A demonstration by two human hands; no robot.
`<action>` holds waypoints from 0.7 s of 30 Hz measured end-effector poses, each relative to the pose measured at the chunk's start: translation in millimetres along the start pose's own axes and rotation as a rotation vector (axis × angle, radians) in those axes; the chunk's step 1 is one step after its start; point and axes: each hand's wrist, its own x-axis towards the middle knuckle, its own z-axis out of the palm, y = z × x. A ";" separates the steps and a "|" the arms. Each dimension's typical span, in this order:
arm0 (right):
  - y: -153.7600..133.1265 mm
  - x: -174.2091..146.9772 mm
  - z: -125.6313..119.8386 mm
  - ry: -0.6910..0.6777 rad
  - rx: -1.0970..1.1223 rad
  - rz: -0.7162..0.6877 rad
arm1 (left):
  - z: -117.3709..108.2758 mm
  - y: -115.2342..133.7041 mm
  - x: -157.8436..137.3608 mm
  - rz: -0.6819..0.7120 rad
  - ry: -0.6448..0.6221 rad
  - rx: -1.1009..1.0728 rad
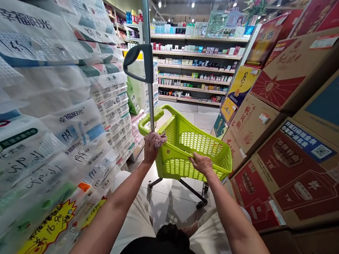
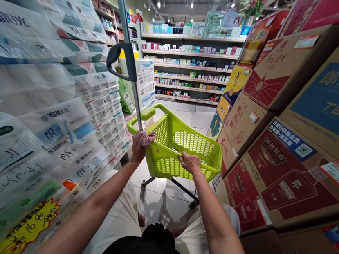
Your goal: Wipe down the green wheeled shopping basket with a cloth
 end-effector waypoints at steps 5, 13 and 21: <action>22.7 -6.5 3.8 -0.009 0.014 -0.033 | -23.7 10.3 8.1 -0.142 0.171 0.049; 6.3 -6.1 0.2 0.094 0.145 -0.057 | -55.5 39.9 22.0 -0.127 0.013 0.124; -61.1 1.7 12.3 0.285 0.431 0.101 | -13.7 67.3 -67.9 -0.295 0.005 0.018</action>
